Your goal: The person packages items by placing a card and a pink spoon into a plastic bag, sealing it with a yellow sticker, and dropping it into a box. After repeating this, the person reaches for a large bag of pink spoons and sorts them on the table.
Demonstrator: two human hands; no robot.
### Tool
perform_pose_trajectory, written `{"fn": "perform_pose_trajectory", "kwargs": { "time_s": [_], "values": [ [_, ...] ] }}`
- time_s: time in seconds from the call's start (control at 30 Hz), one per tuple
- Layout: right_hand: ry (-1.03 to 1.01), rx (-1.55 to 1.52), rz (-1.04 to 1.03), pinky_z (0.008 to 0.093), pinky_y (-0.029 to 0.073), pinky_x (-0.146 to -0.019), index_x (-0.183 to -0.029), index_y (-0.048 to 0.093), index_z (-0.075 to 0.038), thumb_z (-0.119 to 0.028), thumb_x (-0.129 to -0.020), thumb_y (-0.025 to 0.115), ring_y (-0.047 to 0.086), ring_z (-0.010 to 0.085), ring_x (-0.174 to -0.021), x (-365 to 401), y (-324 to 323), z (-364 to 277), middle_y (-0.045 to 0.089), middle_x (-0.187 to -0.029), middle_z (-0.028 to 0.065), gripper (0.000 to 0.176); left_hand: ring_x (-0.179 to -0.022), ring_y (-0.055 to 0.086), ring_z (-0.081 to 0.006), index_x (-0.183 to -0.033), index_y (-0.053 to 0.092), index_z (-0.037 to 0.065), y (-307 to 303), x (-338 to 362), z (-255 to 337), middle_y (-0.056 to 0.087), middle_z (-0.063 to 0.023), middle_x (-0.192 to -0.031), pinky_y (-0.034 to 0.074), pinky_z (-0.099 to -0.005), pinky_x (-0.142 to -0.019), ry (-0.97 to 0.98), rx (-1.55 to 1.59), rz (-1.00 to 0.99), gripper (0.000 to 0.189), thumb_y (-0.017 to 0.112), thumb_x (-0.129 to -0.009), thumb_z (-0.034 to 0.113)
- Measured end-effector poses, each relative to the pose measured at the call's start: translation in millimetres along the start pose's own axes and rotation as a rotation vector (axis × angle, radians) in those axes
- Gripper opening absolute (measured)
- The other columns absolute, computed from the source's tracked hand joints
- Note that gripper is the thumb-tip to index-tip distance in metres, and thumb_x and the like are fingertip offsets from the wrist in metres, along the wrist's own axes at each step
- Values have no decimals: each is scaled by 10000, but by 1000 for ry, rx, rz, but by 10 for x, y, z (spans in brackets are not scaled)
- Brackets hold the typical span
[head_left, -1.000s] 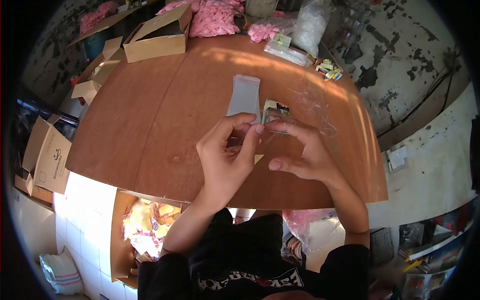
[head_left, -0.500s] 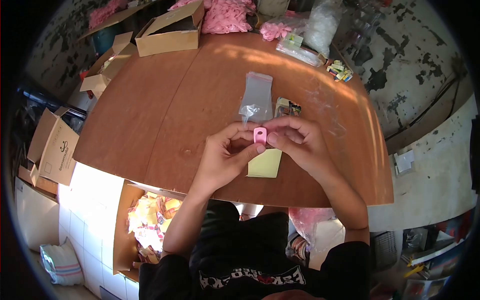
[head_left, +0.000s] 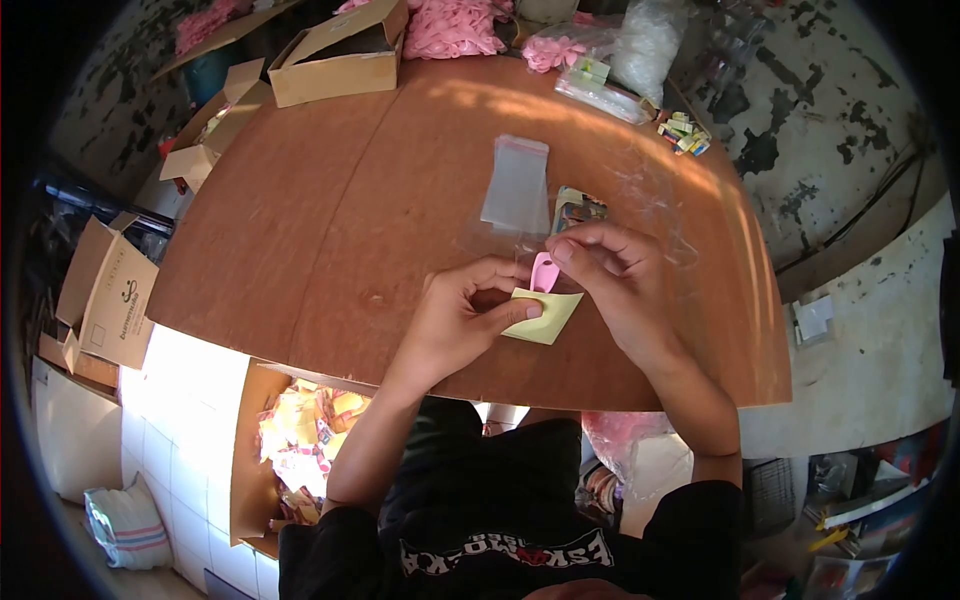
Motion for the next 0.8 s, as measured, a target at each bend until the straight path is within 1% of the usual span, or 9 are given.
{"fn": "perform_pose_trajectory", "kwargs": {
  "time_s": [0.07, 0.13, 0.17, 0.23, 0.37, 0.53, 0.63, 0.7, 0.8],
  "values": [
    [9, 12, 18, 218, 512, -701, -1018, 657, 44, -132, -928, 645, 643, 86, -797, -17, -7, 28, 689, -903, 71, 198, -983, 636, -136, -1183, 574, -50, 1, -4, -19, 681, -112, -1043, 520, -292, -882, -24, -28, -3, 376, 702, -829, -47],
    [19, 25, 42, 220, 518, -698, -1022, 657, 46, -132, -927, 647, 646, 89, -785, -14, -23, 38, 689, -900, 74, 203, -961, 645, -145, -1161, 588, -56, -47, 11, 168, 681, -115, -1042, 527, -284, -863, 145, -31, 59, 322, 684, -856, -17],
    [64, 42, 15, 226, 525, -707, -1028, 657, 49, -132, -927, 646, 648, 94, -789, -12, 8, 61, 690, -898, 75, 207, -961, 645, -145, -1161, 588, -56, -30, 9, 208, 681, -115, -1042, 527, -284, -863, 144, -33, 56, 322, 684, -856, -17],
    [108, 55, -11, 231, 533, -716, -1034, 657, 51, -131, -927, 646, 651, 99, -793, -8, 31, 127, 690, -897, 77, 211, -937, 653, -141, -1104, 628, -53, -132, 31, 346, 693, -101, -991, 543, -279, -823, 210, 297, 146, 236, 670, -887, 31],
    [128, -41, -63, 244, 543, -749, -1051, 652, 53, -127, -927, 643, 659, 114, -826, 23, 69, 189, 684, -950, 86, 219, -868, 663, -137, -1082, 644, -37, -213, 5, 251, 691, -99, -972, 564, -280, -742, 143, 235, 195, 186, 636, -919, 53],
    [78, -17, -104, 250, 546, -749, -1092, 637, 45, -113, -921, 648, 662, 123, -850, 46, -27, 228, 673, -1011, 104, 233, -856, 668, -135, -1066, 659, -32, -300, -12, 221, 697, -98, -941, 580, -279, -731, 135, 242, 244, 171, 631, -922, 55],
    [122, 67, -63, 252, 552, -742, -1101, 639, 32, -94, -916, 651, 663, 128, -852, 87, -97, 341, 674, -1012, 110, 225, -858, 668, -136, -1062, 670, -34, -319, -11, 211, 700, -101, -945, 589, -278, -738, 137, 207, 233, 171, 631, -920, 54],
    [40, 50, -21, 254, 558, -732, -1092, 650, 23, -80, -914, 649, 664, 135, -850, 89, -113, 290, 676, -1000, 108, 205, -859, 669, -136, -1059, 674, -37, -319, -9, 215, 700, -104, -953, 593, -278, -735, 129, 149, 221, 171, 630, -919, 52],
    [41, -9, -11, 256, 564, -732, -1089, 651, 32, -60, -907, 649, 665, 139, -849, 93, -137, 337, 680, -999, 111, 204, -864, 668, -137, -1062, 675, -43, -332, -5, 271, 701, -106, -971, 597, -271, -708, 125, 99, 227, 176, 632, -915, 42]
  ]
}}
Point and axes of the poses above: each hand's wrist, its own x-axis away from the middle knuckle, its own y-axis out of the palm, z = x × y, the point moved 10 cm from there along -x, towards the middle knuckle
